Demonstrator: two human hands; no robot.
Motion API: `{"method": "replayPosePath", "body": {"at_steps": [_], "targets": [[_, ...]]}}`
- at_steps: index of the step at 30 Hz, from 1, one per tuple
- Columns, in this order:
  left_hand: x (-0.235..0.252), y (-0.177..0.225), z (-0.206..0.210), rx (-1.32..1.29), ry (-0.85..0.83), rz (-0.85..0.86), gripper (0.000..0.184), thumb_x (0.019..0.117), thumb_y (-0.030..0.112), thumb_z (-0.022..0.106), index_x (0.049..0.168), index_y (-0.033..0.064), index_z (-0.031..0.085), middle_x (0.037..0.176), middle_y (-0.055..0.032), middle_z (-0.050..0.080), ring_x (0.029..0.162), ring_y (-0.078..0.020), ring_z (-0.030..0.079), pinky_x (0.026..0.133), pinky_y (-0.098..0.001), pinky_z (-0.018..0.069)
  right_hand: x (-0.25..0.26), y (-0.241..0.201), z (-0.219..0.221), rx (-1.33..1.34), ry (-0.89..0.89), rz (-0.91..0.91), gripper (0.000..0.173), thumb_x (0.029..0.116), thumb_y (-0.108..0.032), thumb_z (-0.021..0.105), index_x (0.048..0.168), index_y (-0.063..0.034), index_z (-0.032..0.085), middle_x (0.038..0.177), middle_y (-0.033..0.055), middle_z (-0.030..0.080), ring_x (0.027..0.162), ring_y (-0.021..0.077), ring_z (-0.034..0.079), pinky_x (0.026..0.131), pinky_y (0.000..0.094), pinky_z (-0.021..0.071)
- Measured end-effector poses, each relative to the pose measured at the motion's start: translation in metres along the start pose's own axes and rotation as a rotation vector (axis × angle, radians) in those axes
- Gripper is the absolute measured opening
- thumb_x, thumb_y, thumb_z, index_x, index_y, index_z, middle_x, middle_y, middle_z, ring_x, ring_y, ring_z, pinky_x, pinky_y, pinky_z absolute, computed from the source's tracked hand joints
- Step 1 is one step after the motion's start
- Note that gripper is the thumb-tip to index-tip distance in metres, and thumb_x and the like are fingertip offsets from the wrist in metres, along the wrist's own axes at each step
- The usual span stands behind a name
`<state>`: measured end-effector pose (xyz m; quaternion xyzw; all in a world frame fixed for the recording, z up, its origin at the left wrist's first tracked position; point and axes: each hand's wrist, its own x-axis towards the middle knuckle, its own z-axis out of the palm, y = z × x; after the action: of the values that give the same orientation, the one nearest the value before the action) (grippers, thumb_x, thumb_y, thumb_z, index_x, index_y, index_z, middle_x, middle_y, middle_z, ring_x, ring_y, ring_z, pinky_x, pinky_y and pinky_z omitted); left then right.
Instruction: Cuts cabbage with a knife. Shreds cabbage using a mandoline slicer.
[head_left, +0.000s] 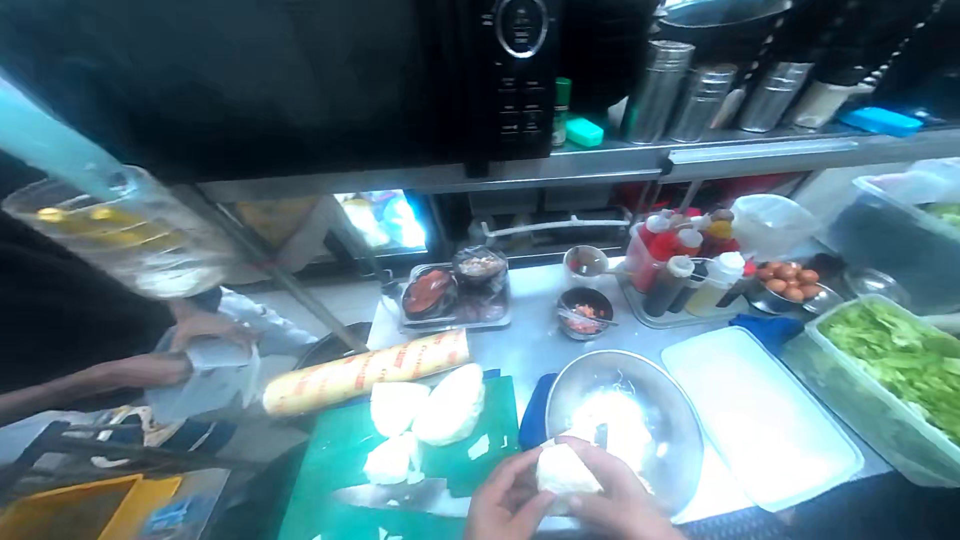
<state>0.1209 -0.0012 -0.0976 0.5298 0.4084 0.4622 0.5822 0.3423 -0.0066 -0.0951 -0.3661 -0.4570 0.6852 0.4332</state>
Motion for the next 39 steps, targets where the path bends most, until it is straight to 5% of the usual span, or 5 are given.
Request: {"method": "replayPosePath", "body": {"at_steps": [3, 9, 14, 31, 39], "targets": [[0.006, -0.006, 0.014, -0.062, -0.043, -0.022, 0.049, 0.0874, -0.005, 0.075, 0.135, -0.0001, 0.064, 0.123, -0.0178, 0.071, 0.098, -0.0314, 0.074, 0.088, -0.0478, 0.0640, -0.010, -0.011, -0.019, 0.241, -0.035, 0.076, 0.057, 0.1001, -0.026, 0.063, 0.150, -0.0042, 0.047, 0.138, 0.0266, 0.059, 0.119, 0.0438, 0.063, 0.098, 0.0644, 0.0544], [0.019, -0.014, 0.037, 0.108, -0.193, -0.041, 0.046, 0.0944, 0.002, 0.069, 0.139, 0.0101, 0.065, 0.138, -0.0072, 0.065, 0.112, -0.0246, 0.070, 0.092, -0.0440, 0.0637, -0.022, -0.002, -0.037, 0.381, 0.194, 0.234, 0.040, 0.1003, -0.011, 0.063, 0.138, -0.0025, 0.054, 0.119, 0.0266, 0.067, 0.105, 0.0396, 0.069, 0.092, 0.0607, 0.0571], [0.031, -0.012, 0.054, 0.452, -0.243, 0.004, 0.073, 0.0843, 0.032, 0.086, 0.149, 0.0150, 0.056, 0.147, -0.0056, 0.057, 0.127, -0.0169, 0.061, 0.102, -0.0399, 0.0578, -0.021, 0.000, -0.045, 0.647, 0.288, 0.288, 0.044, 0.1050, -0.016, 0.053, 0.147, -0.0047, 0.048, 0.128, 0.0263, 0.064, 0.115, 0.0396, 0.066, 0.099, 0.0601, 0.0538], [0.044, -0.020, 0.049, 0.728, -0.332, 0.353, 0.055, 0.0906, 0.033, 0.078, 0.143, 0.0309, 0.061, 0.124, 0.0005, 0.064, 0.119, -0.0126, 0.060, 0.102, -0.0340, 0.0541, -0.019, 0.003, -0.085, 0.424, -0.092, 0.148, 0.044, 0.0979, -0.006, 0.064, 0.141, -0.0072, 0.058, 0.123, 0.0258, 0.066, 0.105, 0.0345, 0.068, 0.091, 0.0566, 0.0569], [0.029, -0.043, -0.013, 0.914, -0.068, 0.054, 0.089, 0.0749, 0.056, 0.086, 0.149, 0.0200, 0.053, 0.148, -0.0042, 0.056, 0.136, -0.0241, 0.051, 0.112, -0.0498, 0.0466, -0.041, 0.008, -0.129, 0.287, 0.527, 0.139, 0.043, 0.0948, -0.009, 0.070, 0.136, -0.0047, 0.061, 0.113, 0.0247, 0.070, 0.090, 0.0336, 0.072, 0.077, 0.0527, 0.0623]]}}
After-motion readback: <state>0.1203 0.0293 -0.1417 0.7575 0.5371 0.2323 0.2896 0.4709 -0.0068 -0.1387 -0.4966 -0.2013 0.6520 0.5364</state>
